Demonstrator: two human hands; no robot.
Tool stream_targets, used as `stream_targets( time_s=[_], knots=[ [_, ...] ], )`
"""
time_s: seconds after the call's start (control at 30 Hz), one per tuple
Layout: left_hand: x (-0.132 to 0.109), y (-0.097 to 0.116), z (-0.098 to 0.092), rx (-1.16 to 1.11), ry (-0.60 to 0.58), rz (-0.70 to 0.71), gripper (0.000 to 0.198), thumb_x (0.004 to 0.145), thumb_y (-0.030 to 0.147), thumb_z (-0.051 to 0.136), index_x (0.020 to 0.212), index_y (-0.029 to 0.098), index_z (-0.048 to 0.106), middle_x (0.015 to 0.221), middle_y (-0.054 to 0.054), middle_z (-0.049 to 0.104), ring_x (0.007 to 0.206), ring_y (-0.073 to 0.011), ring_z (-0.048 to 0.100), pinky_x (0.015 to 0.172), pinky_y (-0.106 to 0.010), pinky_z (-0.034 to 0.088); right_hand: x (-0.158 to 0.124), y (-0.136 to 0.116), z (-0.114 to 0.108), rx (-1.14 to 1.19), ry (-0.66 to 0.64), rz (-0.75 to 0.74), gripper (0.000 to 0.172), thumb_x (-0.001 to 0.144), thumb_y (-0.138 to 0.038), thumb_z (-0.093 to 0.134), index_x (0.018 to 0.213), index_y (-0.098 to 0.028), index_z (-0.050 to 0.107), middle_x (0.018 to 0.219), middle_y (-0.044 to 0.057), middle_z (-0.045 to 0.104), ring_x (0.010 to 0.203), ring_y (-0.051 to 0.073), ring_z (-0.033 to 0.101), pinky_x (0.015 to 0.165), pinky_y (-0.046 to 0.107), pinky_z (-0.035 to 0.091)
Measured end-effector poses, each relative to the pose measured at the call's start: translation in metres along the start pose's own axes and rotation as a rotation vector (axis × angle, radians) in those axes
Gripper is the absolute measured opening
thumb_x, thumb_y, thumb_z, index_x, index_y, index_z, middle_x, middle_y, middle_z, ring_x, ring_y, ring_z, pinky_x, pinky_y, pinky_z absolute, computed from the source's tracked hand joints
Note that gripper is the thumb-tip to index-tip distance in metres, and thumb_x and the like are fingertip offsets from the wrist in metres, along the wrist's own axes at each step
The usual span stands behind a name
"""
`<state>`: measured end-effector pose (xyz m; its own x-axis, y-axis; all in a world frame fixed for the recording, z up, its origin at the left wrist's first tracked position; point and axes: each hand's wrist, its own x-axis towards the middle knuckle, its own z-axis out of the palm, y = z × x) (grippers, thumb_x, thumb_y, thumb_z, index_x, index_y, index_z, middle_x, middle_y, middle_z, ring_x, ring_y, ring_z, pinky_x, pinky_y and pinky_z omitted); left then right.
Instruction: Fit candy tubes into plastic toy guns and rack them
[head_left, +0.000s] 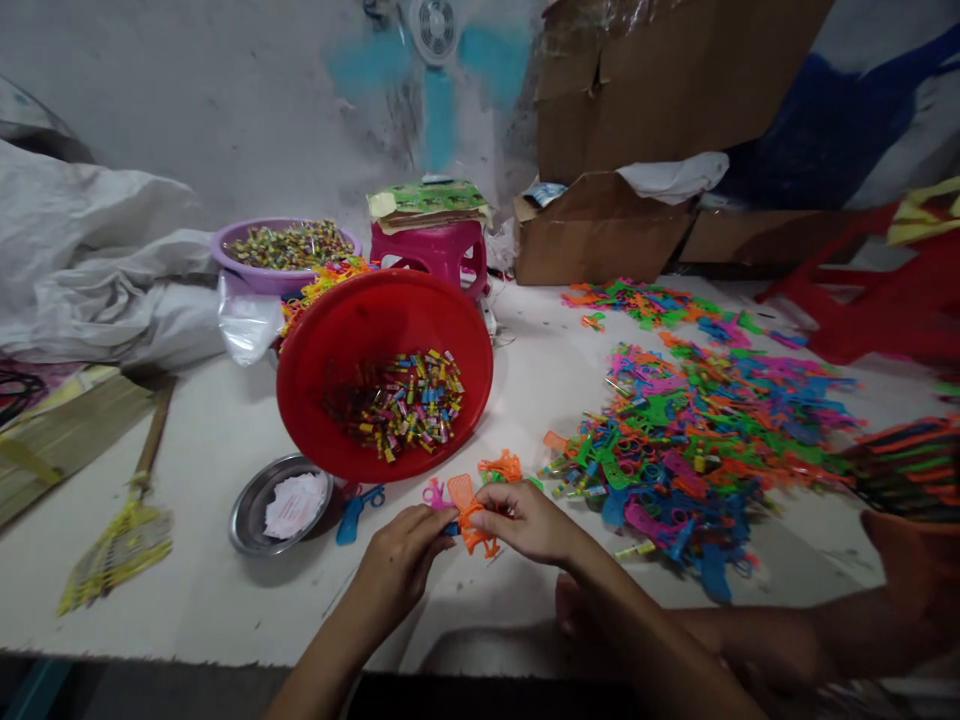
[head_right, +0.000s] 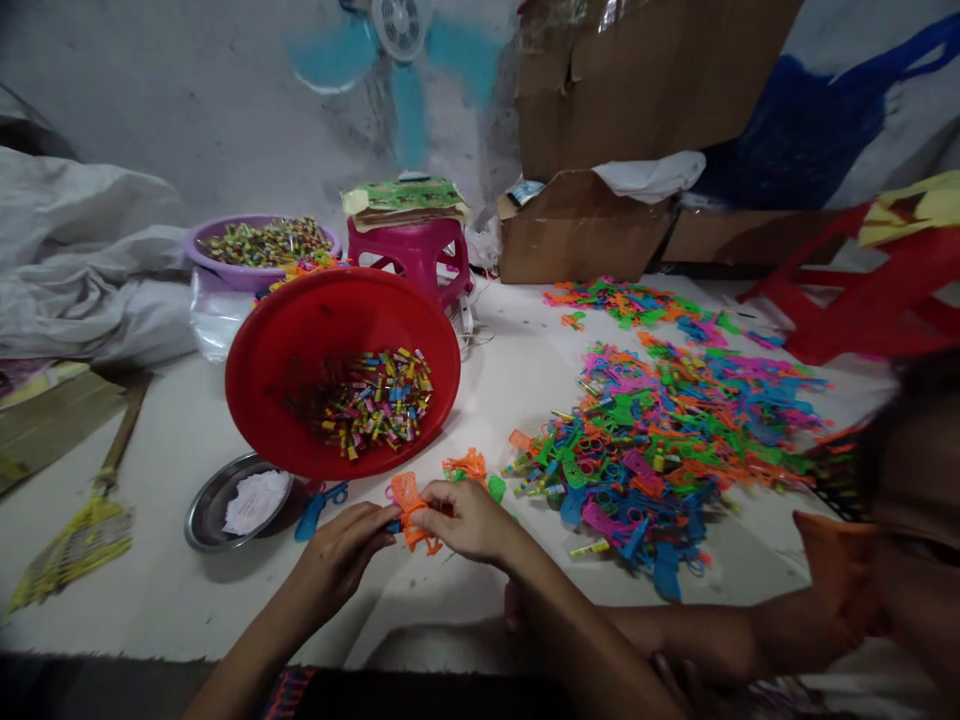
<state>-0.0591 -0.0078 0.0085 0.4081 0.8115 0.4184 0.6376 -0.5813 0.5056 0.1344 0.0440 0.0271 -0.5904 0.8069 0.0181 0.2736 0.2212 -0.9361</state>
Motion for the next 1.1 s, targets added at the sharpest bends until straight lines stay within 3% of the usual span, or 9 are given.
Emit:
stream_targets(
  time_s=[0.37,0.5,0.57,0.63,0.7,0.77,0.87,0.97,1.1],
  knots=[
    [-0.022,0.016,0.048,0.261,0.21,-0.092,0.027,0.081,0.009,0.041,0.097,0.021,0.059,0.074,-0.004,0.06,0.067,-0.016,0.05,0.058,-0.026,0.042,-0.006,0.02,0.005,-0.007,-0.216,0.052,0.028,0.075,-0.028,0.051,0.051,-0.017,0.042,0.049,-0.006,0.031,0.045,0.006,0.028,0.04,0.017,0.021],
    [-0.016,-0.001,0.046,0.188,0.174,-0.289,0.037,0.081,0.025,0.048,0.117,0.019,0.047,0.1,-0.009,0.061,0.09,-0.0206,0.054,0.074,-0.032,0.045,-0.025,0.025,-0.034,-0.118,-0.165,0.172,0.028,0.075,-0.033,0.051,0.052,-0.016,0.051,0.046,-0.005,0.042,0.044,0.008,0.036,0.041,0.018,0.025],
    [-0.017,-0.021,0.04,0.216,0.171,-0.367,0.046,0.079,0.031,0.05,0.122,0.017,0.043,0.113,-0.012,0.056,0.104,-0.0242,0.049,0.084,-0.039,0.042,-0.045,0.029,-0.073,-0.261,-0.015,0.336,0.031,0.076,-0.04,0.049,0.06,-0.016,0.059,0.051,0.0,0.052,0.047,0.012,0.044,0.044,0.021,0.031],
    [-0.02,-0.041,0.033,0.256,0.155,-0.378,0.036,0.08,0.03,0.048,0.112,0.016,0.052,0.11,-0.012,0.058,0.103,-0.025,0.05,0.087,-0.041,0.04,-0.06,0.034,-0.109,-0.531,0.351,0.541,0.032,0.075,-0.043,0.049,0.074,-0.014,0.064,0.066,0.007,0.061,0.06,0.02,0.053,0.052,0.028,0.037],
    [-0.02,-0.054,0.028,0.278,0.149,-0.381,0.025,0.081,0.025,0.045,0.1,0.016,0.06,0.101,-0.01,0.062,0.096,-0.0228,0.053,0.085,-0.038,0.041,-0.062,0.039,-0.123,-0.821,0.758,0.627,0.036,0.073,-0.041,0.051,0.087,-0.01,0.064,0.085,0.016,0.062,0.079,0.028,0.055,0.064,0.036,0.04],
    [-0.012,-0.059,0.021,0.321,0.166,-0.408,0.025,0.081,0.018,0.041,0.097,0.015,0.061,0.096,-0.01,0.063,0.091,-0.0207,0.055,0.083,-0.035,0.042,-0.049,0.04,-0.1,-0.918,0.844,0.529,0.036,0.076,-0.036,0.048,0.095,-0.01,0.063,0.096,0.019,0.06,0.091,0.03,0.052,0.075,0.04,0.038],
    [0.014,-0.059,0.002,0.467,0.1,-0.477,0.033,0.077,0.007,0.039,0.102,0.012,0.059,0.095,-0.011,0.063,0.089,-0.0211,0.053,0.081,-0.032,0.041,-0.011,0.035,-0.015,-0.74,0.401,0.279,0.031,0.078,-0.033,0.048,0.1,-0.018,0.062,0.098,0.011,0.061,0.093,0.024,0.052,0.082,0.035,0.038],
    [0.041,-0.06,-0.018,0.646,-0.066,-0.606,0.029,0.078,0.011,0.039,0.095,0.01,0.062,0.089,-0.014,0.063,0.086,-0.0249,0.052,0.077,-0.035,0.04,0.019,0.032,0.068,-0.703,0.212,0.236,0.045,0.073,-0.037,0.056,0.112,-0.017,0.056,0.106,0.011,0.058,0.097,0.027,0.049,0.082,0.036,0.039],
    [0.058,-0.066,-0.022,0.748,-0.091,-0.765,0.033,0.081,0.028,0.039,0.085,0.006,0.063,0.085,-0.02,0.062,0.087,-0.0316,0.052,0.071,-0.041,0.04,0.023,0.043,0.099,-0.761,0.231,0.207,0.046,0.072,-0.032,0.056,0.116,-0.018,0.053,0.111,0.012,0.054,0.101,0.029,0.046,0.085,0.041,0.036]
  ],
)
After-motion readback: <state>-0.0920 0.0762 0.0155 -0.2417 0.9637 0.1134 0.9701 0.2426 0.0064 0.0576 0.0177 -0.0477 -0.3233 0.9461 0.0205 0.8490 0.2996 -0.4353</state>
